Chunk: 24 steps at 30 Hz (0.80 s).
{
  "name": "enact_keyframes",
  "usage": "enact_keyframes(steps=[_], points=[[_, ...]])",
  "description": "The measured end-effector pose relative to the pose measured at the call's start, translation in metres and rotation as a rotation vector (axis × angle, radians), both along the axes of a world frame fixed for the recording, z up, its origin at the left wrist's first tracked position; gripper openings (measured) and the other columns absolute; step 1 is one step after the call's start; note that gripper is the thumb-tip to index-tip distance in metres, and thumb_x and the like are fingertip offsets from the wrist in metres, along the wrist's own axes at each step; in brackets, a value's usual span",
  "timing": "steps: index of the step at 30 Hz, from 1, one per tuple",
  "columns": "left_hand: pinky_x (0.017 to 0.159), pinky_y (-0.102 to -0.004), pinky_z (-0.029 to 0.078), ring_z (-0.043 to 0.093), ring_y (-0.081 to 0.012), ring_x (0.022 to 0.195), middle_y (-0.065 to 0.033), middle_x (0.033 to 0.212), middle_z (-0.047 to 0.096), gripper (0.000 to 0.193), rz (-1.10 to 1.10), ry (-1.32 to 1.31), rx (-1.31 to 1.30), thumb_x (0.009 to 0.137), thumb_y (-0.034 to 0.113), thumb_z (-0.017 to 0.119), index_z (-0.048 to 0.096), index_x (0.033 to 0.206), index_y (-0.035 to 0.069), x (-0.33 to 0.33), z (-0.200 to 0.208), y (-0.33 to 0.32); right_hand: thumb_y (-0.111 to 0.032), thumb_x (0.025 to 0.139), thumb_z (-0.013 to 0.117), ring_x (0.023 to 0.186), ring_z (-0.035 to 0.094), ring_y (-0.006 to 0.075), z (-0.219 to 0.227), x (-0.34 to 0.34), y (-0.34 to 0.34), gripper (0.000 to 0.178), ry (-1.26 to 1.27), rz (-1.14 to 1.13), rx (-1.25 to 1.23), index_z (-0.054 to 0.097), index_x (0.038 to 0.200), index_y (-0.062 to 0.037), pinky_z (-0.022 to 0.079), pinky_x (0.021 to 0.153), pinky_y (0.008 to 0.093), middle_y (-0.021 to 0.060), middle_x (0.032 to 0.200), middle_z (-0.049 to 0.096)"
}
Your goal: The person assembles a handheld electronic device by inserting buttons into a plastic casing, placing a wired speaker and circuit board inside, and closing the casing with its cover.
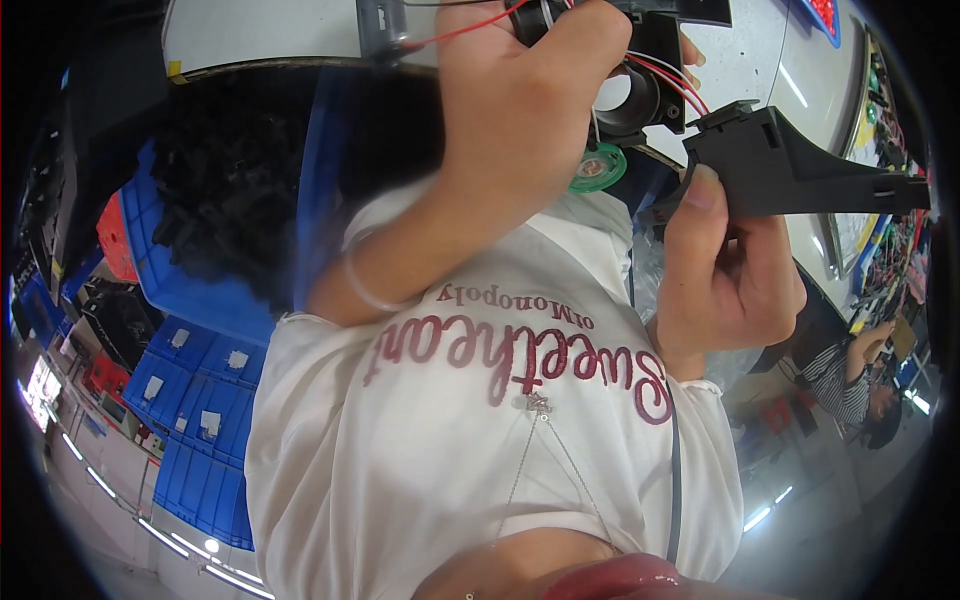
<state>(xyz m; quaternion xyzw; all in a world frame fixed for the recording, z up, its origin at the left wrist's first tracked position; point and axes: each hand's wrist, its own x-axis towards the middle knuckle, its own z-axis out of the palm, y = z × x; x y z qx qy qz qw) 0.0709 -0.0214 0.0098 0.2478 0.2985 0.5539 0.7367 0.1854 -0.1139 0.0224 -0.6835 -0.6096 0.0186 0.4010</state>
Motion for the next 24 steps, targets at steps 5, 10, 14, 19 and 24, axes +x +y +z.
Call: enact_keyframes(steps=[5,10,14,19,24], points=[[0.081,-0.0426,0.067,0.072,-0.0353,0.093,-0.0320,0.128,0.051,0.035,0.042,-0.012,0.020,0.086,-0.008,0.048,0.043,0.120,-0.004,-0.002,-0.001,0.002,-0.005,0.080,0.082,0.050,0.049,0.0029,-0.006,-0.002,-0.002,0.013,-0.098,0.100,-0.045,0.074,0.085,0.0040,0.038,0.048,0.0194,0.0033,0.059,0.063],[0.074,-0.0374,0.066,0.072,-0.0293,0.086,-0.0291,0.119,0.056,0.036,0.083,0.022,-0.014,0.085,-0.004,0.047,0.043,0.121,-0.008,0.004,0.002,0.003,-0.008,0.078,0.083,0.049,0.052,0.0072,-0.011,-0.003,0.000,0.016,-0.128,0.133,-0.212,0.076,0.090,0.0011,0.040,0.049,0.0208,0.0027,0.060,0.063],[0.073,-0.0372,0.066,0.071,-0.0290,0.085,-0.0289,0.118,0.056,0.036,0.068,0.002,-0.021,0.085,-0.004,0.047,0.043,0.120,-0.008,0.004,0.003,0.002,-0.009,0.079,0.082,0.049,0.053,0.0085,-0.014,-0.002,0.001,0.017,-0.064,0.149,-0.224,0.076,0.092,0.0007,0.040,0.049,0.0221,0.0025,0.060,0.062],[0.073,-0.0370,0.066,0.071,-0.0287,0.085,-0.0286,0.117,0.056,0.036,0.048,-0.023,-0.034,0.085,-0.004,0.047,0.043,0.120,-0.009,0.001,0.003,0.003,-0.009,0.080,0.081,0.049,0.054,0.0096,-0.006,-0.004,0.003,0.016,-0.089,0.165,-0.258,0.076,0.092,0.0005,0.041,0.049,0.0228,0.0029,0.060,0.063],[0.073,-0.0368,0.066,0.071,-0.0284,0.085,-0.0284,0.117,0.057,0.036,0.021,-0.049,-0.052,0.085,-0.004,0.047,0.043,0.120,-0.009,0.004,-0.001,0.007,-0.004,0.081,0.077,0.055,0.051,0.0056,-0.005,-0.003,0.002,0.013,0.071,0.179,-0.355,0.075,0.093,0.0011,0.040,0.052,0.0218,-0.0001,0.064,0.061]])
